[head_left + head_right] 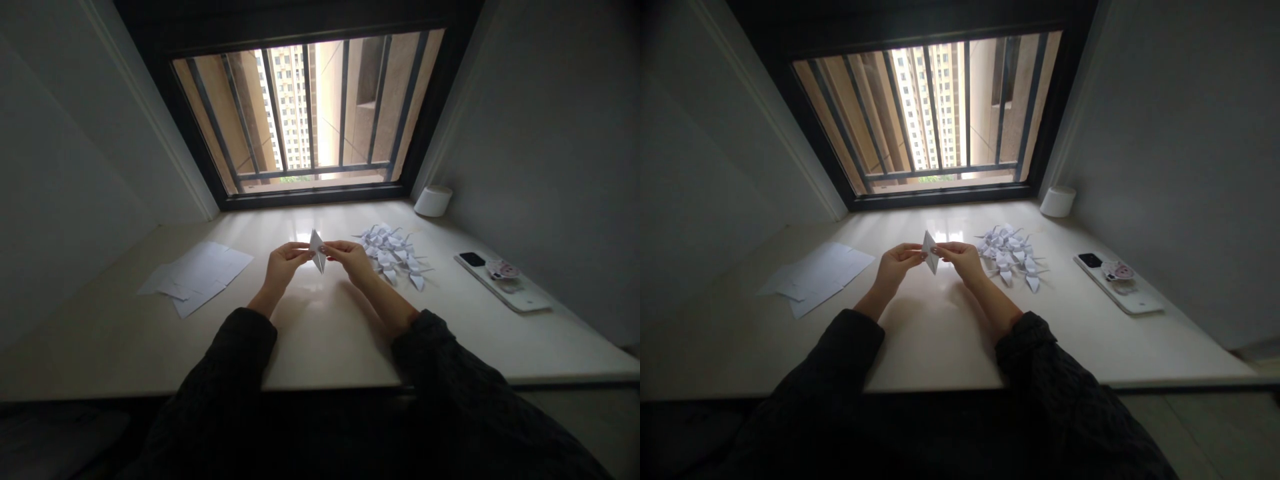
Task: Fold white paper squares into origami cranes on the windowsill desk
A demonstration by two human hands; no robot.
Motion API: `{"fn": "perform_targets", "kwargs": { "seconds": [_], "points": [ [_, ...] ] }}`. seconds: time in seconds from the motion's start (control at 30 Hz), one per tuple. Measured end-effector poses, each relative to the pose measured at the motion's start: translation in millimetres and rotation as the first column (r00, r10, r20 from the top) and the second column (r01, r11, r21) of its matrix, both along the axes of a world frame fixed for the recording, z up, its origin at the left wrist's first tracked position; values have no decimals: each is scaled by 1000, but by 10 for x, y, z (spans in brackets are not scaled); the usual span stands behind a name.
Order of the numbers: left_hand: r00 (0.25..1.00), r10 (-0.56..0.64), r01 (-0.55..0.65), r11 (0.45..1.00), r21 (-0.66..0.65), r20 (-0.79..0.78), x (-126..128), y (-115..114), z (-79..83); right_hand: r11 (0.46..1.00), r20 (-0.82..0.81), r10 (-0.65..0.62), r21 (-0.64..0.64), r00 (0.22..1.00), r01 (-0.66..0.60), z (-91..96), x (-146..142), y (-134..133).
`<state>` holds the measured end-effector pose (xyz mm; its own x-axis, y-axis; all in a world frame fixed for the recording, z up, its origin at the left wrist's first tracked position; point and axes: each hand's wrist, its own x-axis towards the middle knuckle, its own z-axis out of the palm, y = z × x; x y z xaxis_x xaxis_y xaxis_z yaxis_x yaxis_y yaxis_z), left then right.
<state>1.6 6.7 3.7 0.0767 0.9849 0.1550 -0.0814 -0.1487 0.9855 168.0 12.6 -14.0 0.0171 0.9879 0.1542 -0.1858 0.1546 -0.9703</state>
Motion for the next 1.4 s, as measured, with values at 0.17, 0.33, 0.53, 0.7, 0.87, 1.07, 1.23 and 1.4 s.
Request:
{"fn": "perform_targets", "kwargs": {
  "seconds": [0.17, 0.33, 0.53, 0.7, 0.87, 1.07, 1.23, 1.4],
  "points": [
    [998, -17, 17, 1000, -15, -56, -16, 7, -12, 999, -13, -32, 2, 999, 32, -27, -21, 3],
    [993, -69, 63, 996, -67, -97, -14, 29, -50, 996, -2, -76, 44, 997, 76, -29, -28, 13],
    [994, -30, 24, 998, -58, -110, 9, -6, -45, 990, 49, -103, 99, 993, 98, -73, -39, 38],
    [994, -7, 0, 998, -62, -108, 21, -17, -59, 982, 98, -136, 145, 986, 121, -108, -58, 36],
    [991, -7, -4, 997, -80, -132, 17, -23, -43, 994, 32, -79, 81, 996, 76, -75, -54, 9],
    [991, -11, 5, 999, -46, -135, 11, -14, -44, 999, 17, -54, 3, 998, 54, -20, -68, -27],
    [980, 28, -20, 999, 44, -196, 3, -20, -52, 999, 18, -43, 6, 999, 43, -19, -79, -19],
    [982, 16, -11, 1000, 29, -187, -5, -16, -64, 999, 51, -33, 23, 998, 32, -28, -76, -15]
  ]
}}
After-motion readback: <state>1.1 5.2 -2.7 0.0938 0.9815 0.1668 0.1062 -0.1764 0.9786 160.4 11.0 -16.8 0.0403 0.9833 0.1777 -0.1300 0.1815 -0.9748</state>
